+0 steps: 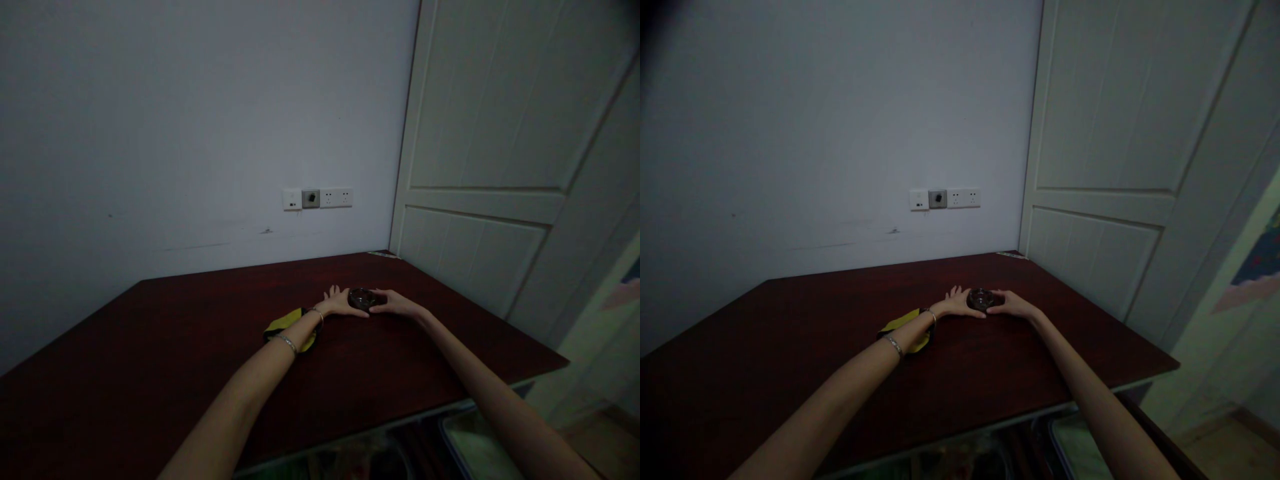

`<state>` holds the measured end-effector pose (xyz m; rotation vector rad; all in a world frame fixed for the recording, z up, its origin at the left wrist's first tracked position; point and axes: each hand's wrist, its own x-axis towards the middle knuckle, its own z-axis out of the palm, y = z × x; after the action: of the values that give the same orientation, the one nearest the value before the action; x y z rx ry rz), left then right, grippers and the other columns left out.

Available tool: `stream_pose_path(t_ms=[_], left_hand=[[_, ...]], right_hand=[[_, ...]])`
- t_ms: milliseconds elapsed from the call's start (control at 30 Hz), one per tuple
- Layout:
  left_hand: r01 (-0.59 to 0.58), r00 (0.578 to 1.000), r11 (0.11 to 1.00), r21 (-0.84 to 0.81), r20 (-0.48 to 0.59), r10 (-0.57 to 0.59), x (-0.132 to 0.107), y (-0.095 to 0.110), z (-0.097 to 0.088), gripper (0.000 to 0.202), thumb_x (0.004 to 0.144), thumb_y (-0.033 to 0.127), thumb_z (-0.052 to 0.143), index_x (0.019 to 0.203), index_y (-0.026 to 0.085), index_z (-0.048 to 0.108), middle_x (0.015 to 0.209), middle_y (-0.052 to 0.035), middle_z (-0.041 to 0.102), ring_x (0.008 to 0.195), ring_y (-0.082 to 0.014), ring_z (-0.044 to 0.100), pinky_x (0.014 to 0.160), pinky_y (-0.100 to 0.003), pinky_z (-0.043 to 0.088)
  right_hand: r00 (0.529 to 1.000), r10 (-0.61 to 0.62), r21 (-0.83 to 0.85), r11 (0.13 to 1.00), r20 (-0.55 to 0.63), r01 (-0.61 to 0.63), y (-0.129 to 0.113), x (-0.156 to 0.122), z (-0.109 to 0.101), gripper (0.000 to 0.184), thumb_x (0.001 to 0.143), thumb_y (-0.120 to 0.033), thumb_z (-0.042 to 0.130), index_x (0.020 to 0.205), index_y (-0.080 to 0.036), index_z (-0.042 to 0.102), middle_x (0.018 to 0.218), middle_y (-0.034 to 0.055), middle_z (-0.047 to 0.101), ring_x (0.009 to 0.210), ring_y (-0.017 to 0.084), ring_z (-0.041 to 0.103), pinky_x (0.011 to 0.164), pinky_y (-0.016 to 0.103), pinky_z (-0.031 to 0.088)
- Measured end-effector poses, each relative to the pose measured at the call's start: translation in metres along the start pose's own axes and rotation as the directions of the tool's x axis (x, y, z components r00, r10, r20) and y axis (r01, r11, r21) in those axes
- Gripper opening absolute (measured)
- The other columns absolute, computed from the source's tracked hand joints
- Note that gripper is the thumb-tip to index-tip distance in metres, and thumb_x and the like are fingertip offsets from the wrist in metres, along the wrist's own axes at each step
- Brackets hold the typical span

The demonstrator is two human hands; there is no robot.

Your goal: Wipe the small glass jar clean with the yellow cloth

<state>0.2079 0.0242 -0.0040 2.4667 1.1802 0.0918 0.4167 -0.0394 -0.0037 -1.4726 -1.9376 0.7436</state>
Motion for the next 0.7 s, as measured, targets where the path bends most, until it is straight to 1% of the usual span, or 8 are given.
stream_pose_path(t_ms=[100,167,267,333,400,533,600,700], left_hand=[[-0.009,1.0,1.0,0.002,0.008,0.009,-0.009,-0.01,-0.007,0.122,0.045,0.078,0.056,0.14,0.015,0.015,0.148,-0.0208,0.008,0.135,-0.0394,-0.001,0.105,-0.057,0.009],[-0.002,0.999,1.0,-0.018,-0.055,0.001,-0.018,-0.023,-0.016,0.118,0.049,0.077,0.054,0.14,0.012,0.017,0.148,-0.0205,0.008,0.136,-0.037,0.0,0.107,-0.052,0.009],[0.051,0.977,0.991,-0.127,-0.197,-0.076,-0.037,-0.053,-0.034,0.101,0.061,0.075,0.047,0.135,0.009,0.03,0.146,-0.0191,0.02,0.136,-0.0344,0.01,0.108,-0.044,0.015],[0.083,0.939,0.973,-0.215,-0.312,-0.148,-0.051,-0.075,-0.044,0.089,0.067,0.069,0.048,0.13,0.007,0.039,0.142,-0.0194,0.031,0.134,-0.0332,0.021,0.107,-0.038,0.021],[0.106,0.915,0.967,-0.231,-0.357,-0.186,-0.065,-0.098,-0.051,0.078,0.074,0.062,0.046,0.128,0.006,0.042,0.138,-0.0196,0.038,0.131,-0.0312,0.03,0.106,-0.036,0.024],[0.15,0.866,0.956,-0.254,-0.433,-0.251,-0.094,-0.14,-0.055,0.064,0.079,0.052,0.045,0.123,0.006,0.047,0.131,-0.0196,0.047,0.123,-0.0277,0.042,0.103,-0.033,0.029],[0.168,0.846,0.95,-0.265,-0.456,-0.277,-0.108,-0.157,-0.053,0.059,0.081,0.049,0.045,0.12,0.006,0.05,0.127,-0.0187,0.051,0.118,-0.0261,0.047,0.1,-0.032,0.033],[0.196,0.821,0.94,-0.279,-0.477,-0.313,-0.129,-0.176,-0.051,0.052,0.082,0.046,0.045,0.117,0.009,0.053,0.123,-0.0162,0.055,0.113,-0.024,0.052,0.096,-0.03,0.037]], right_hand=[[0.992,0.083,0.013,0.997,-0.099,-0.082,-0.002,-0.005,-0.004,0.082,0.053,-0.043,0.077,0.124,-0.012,0.051,0.125,0.0146,0.055,0.116,0.031,0.05,0.103,0.043,0.034],[0.97,0.102,0.02,0.995,-0.221,-0.1,-0.008,-0.007,-0.006,0.079,0.057,-0.044,0.074,0.125,-0.012,0.051,0.123,0.015,0.057,0.113,0.031,0.053,0.1,0.044,0.037],[0.919,-0.003,0.009,1.0,-0.394,0.008,-0.029,-0.005,-0.002,0.057,0.07,-0.042,0.064,0.12,-0.017,0.055,0.121,0.0111,0.059,0.111,0.028,0.055,0.098,0.043,0.039],[0.884,-0.102,-0.012,0.994,-0.457,0.108,-0.05,0.001,0.009,0.044,0.075,-0.037,0.059,0.115,-0.018,0.059,0.117,0.0095,0.061,0.109,0.025,0.057,0.097,0.04,0.041],[0.874,-0.186,-0.05,0.982,-0.449,0.183,-0.073,0.011,0.027,0.037,0.077,-0.034,0.056,0.109,-0.018,0.062,0.113,0.0088,0.064,0.107,0.024,0.058,0.097,0.039,0.041],[0.897,-0.36,-0.124,0.932,-0.255,0.339,-0.106,0.034,0.076,0.033,0.077,-0.028,0.055,0.108,-0.019,0.062,0.111,0.0078,0.064,0.105,0.021,0.058,0.095,0.037,0.042],[0.902,-0.39,-0.155,0.918,-0.182,0.366,-0.11,0.046,0.098,0.033,0.078,-0.026,0.054,0.11,-0.017,0.061,0.113,0.0089,0.063,0.107,0.021,0.057,0.097,0.036,0.041],[0.92,-0.368,-0.209,0.918,-0.138,0.336,-0.102,0.063,0.123,0.034,0.081,-0.024,0.049,0.113,-0.016,0.059,0.116,0.0097,0.062,0.108,0.02,0.057,0.096,0.035,0.041]])
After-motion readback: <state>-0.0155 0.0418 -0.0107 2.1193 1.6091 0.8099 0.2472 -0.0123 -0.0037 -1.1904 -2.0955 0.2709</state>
